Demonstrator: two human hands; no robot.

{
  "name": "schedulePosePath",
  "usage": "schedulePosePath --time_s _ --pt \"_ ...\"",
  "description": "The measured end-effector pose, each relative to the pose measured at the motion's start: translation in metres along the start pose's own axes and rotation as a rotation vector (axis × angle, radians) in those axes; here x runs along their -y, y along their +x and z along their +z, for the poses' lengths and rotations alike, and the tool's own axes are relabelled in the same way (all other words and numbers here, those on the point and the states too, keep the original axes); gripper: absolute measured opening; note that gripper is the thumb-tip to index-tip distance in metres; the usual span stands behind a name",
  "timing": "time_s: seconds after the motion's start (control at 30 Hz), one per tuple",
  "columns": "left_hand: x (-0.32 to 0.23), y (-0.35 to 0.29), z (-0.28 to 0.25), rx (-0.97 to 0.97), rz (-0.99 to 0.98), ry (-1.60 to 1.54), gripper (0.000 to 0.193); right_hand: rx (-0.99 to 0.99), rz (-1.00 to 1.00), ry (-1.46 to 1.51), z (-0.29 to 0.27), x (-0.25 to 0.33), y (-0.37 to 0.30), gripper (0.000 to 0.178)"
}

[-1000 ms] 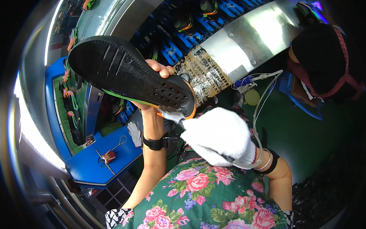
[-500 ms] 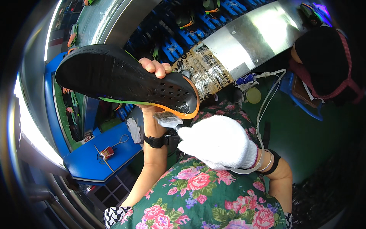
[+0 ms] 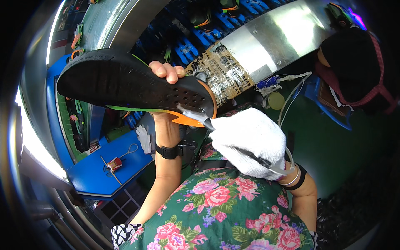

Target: Applying adhesive to the bottoms of shoe soles using a brush on a factory assembly line.

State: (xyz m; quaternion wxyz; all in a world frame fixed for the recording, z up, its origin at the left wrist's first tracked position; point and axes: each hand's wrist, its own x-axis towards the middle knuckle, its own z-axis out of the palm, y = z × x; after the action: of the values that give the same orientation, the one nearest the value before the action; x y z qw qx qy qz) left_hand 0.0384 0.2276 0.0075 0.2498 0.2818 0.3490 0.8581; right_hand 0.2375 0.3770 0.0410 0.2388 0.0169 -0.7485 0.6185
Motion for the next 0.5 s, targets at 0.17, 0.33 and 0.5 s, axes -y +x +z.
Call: schedulePosePath --time_s 0.17,0.33,0.5 --pt "-0.008 -0.001 -0.002 0.133 -0.083 0.003 0.027 0.024 -0.013 -0.088 0.001 0.003 -0.001 0.022" --pt "-0.007 -0.003 -0.007 0.194 -0.082 0.009 0.026 0.069 -0.021 -0.001 0.007 0.001 -0.001 0.020" --pt "-0.005 -0.006 -0.015 0.115 -0.052 -0.072 0.038 0.025 0.026 0.051 0.007 0.000 0.000 0.019"
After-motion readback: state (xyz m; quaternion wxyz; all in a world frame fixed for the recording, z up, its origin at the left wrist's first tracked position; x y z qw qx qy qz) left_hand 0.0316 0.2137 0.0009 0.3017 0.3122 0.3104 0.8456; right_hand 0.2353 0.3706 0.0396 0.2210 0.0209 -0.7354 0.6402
